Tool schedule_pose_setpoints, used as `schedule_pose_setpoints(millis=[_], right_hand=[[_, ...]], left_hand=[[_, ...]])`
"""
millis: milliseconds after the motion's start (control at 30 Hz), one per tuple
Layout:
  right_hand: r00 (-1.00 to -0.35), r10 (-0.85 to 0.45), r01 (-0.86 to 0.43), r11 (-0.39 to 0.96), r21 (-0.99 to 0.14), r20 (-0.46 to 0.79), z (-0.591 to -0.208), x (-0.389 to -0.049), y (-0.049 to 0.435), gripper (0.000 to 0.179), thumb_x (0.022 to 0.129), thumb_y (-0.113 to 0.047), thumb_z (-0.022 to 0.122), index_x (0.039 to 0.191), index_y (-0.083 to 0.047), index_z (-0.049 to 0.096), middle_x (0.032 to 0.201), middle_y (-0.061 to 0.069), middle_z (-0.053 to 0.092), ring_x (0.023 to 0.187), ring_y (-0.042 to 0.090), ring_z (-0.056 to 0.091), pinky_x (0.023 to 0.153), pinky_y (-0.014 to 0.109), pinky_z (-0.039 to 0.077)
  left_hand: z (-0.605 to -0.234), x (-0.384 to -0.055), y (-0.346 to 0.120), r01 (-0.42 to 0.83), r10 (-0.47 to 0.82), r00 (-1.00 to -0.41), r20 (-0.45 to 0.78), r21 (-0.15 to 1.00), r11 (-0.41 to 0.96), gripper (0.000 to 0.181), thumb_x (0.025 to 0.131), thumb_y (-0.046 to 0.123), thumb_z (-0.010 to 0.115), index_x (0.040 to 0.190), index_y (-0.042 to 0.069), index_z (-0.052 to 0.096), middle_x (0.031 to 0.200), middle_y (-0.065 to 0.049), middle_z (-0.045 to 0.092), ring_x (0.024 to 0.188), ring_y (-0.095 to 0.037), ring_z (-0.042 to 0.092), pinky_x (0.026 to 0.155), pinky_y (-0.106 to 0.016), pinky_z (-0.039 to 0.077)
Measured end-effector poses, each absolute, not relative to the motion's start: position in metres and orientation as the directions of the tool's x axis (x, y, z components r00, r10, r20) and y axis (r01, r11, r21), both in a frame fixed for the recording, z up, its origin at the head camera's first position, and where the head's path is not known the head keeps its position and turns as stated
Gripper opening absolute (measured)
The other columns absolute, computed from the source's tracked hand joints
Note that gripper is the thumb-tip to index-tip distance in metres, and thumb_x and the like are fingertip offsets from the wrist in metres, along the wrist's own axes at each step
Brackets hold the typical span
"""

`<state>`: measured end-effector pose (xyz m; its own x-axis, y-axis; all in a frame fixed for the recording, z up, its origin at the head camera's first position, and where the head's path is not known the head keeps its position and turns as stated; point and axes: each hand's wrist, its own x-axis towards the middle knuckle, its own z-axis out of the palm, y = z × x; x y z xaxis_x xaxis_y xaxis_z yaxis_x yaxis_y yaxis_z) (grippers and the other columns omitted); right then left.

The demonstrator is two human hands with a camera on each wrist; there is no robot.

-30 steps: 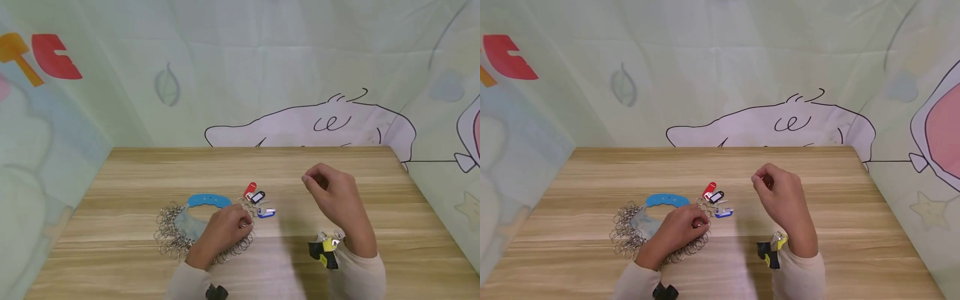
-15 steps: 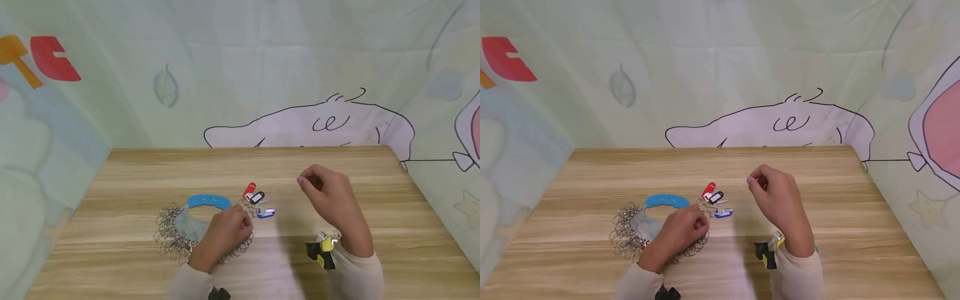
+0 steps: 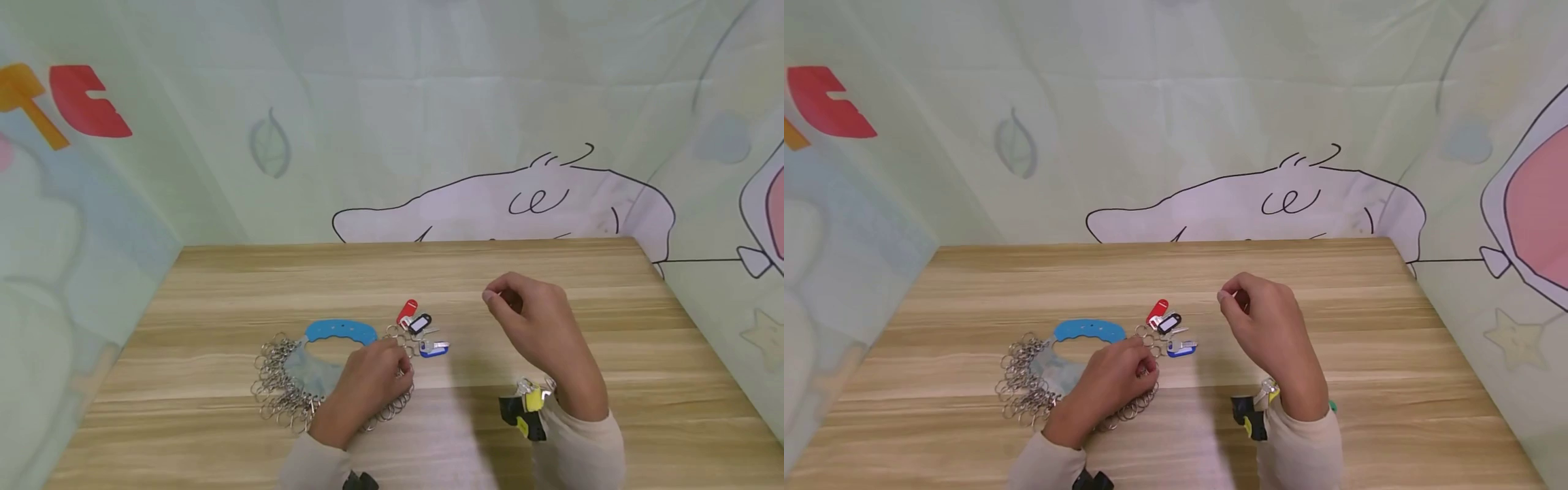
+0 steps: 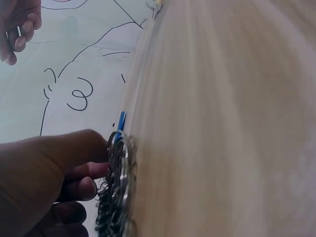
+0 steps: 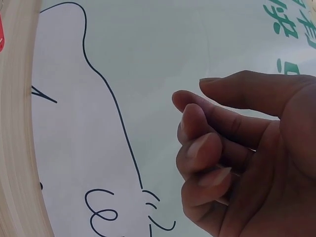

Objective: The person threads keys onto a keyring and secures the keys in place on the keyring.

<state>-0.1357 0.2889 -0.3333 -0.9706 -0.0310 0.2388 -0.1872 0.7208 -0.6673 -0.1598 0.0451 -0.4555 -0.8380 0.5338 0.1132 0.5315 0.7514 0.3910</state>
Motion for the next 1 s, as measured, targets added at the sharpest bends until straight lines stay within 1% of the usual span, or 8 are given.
schedule_pose_setpoints(millis=[200,433,567,633,700,833,933,1000], right_hand=[[-0.973,-0.053,-0.192,0.727,-0.659,0.225,-0.333,-0.137,0.286,0.009,0.096,-0.006,0.064,0.098,-0.003,0.072,0.073,0.0,0.06,0.063,0.018,0.052,0.056,0.031,0.045],[-0.98,-0.057,-0.17,0.735,-0.656,0.19,-0.331,-0.136,0.284,0.011,0.097,-0.008,0.064,0.1,-0.002,0.072,0.076,-0.001,0.063,0.065,0.017,0.054,0.059,0.033,0.047],[-0.982,-0.101,-0.184,0.737,-0.65,0.162,-0.336,-0.137,0.28,0.007,0.096,-0.008,0.066,0.097,-0.004,0.071,0.074,-0.003,0.061,0.064,0.015,0.053,0.059,0.034,0.046],[-0.978,-0.16,-0.21,0.736,-0.643,0.136,-0.344,-0.142,0.273,0.004,0.095,-0.005,0.067,0.092,-0.006,0.071,0.072,-0.004,0.059,0.063,0.015,0.052,0.059,0.033,0.046],[-0.965,-0.245,-0.249,0.727,-0.64,0.098,-0.355,-0.149,0.263,0.009,0.093,-0.002,0.068,0.087,-0.008,0.069,0.07,-0.005,0.058,0.062,0.014,0.051,0.058,0.032,0.046],[-0.921,-0.391,-0.299,0.717,-0.63,-0.007,-0.383,-0.164,0.238,0.015,0.088,-0.002,0.071,0.077,-0.011,0.067,0.068,-0.007,0.056,0.061,0.011,0.05,0.058,0.031,0.045],[-0.908,-0.414,-0.297,0.741,-0.602,-0.063,-0.401,-0.171,0.223,0.016,0.086,-0.002,0.074,0.074,-0.011,0.067,0.067,-0.008,0.057,0.062,0.01,0.05,0.061,0.031,0.046],[-0.909,-0.412,-0.298,0.755,-0.584,-0.069,-0.41,-0.173,0.216,0.016,0.083,0.0,0.075,0.073,-0.01,0.068,0.067,-0.007,0.058,0.063,0.01,0.051,0.062,0.031,0.047]], left_hand=[[-0.454,-0.158,0.043,0.549,0.543,-0.83,0.128,0.362,0.753,0.013,0.075,0.012,0.075,0.068,0.017,0.066,0.069,0.011,0.048,0.062,-0.009,0.047,0.057,-0.027,0.042],[-0.457,-0.157,0.045,0.581,0.556,-0.812,0.178,0.34,0.739,0.013,0.068,0.009,0.073,0.065,0.016,0.062,0.068,0.009,0.046,0.06,-0.01,0.046,0.055,-0.025,0.041],[-0.454,-0.158,0.045,0.581,0.568,-0.808,0.156,0.37,0.725,0.012,0.074,0.01,0.072,0.068,0.016,0.063,0.068,0.01,0.047,0.061,-0.008,0.046,0.055,-0.024,0.041],[-0.449,-0.159,0.043,0.557,0.553,-0.821,0.144,0.417,0.719,0.012,0.079,0.012,0.072,0.072,0.016,0.064,0.07,0.011,0.048,0.062,-0.007,0.047,0.056,-0.024,0.042],[-0.442,-0.161,0.038,0.52,0.516,-0.844,0.147,0.467,0.716,0.011,0.083,0.013,0.072,0.076,0.017,0.064,0.07,0.01,0.048,0.062,-0.007,0.046,0.055,-0.025,0.041],[-0.431,-0.165,0.026,0.462,0.422,-0.883,0.206,0.538,0.705,0.009,0.087,0.014,0.073,0.084,0.017,0.064,0.067,0.009,0.045,0.057,-0.007,0.042,0.049,-0.026,0.037],[-0.426,-0.167,0.02,0.463,0.381,-0.886,0.264,0.561,0.687,0.006,0.091,0.014,0.072,0.088,0.015,0.067,0.064,0.01,0.043,0.053,-0.006,0.039,0.047,-0.025,0.034],[-0.423,-0.168,0.018,0.476,0.364,-0.879,0.307,0.576,0.665,0.004,0.092,0.015,0.072,0.09,0.014,0.068,0.063,0.01,0.042,0.053,-0.006,0.038,0.047,-0.024,0.033]])
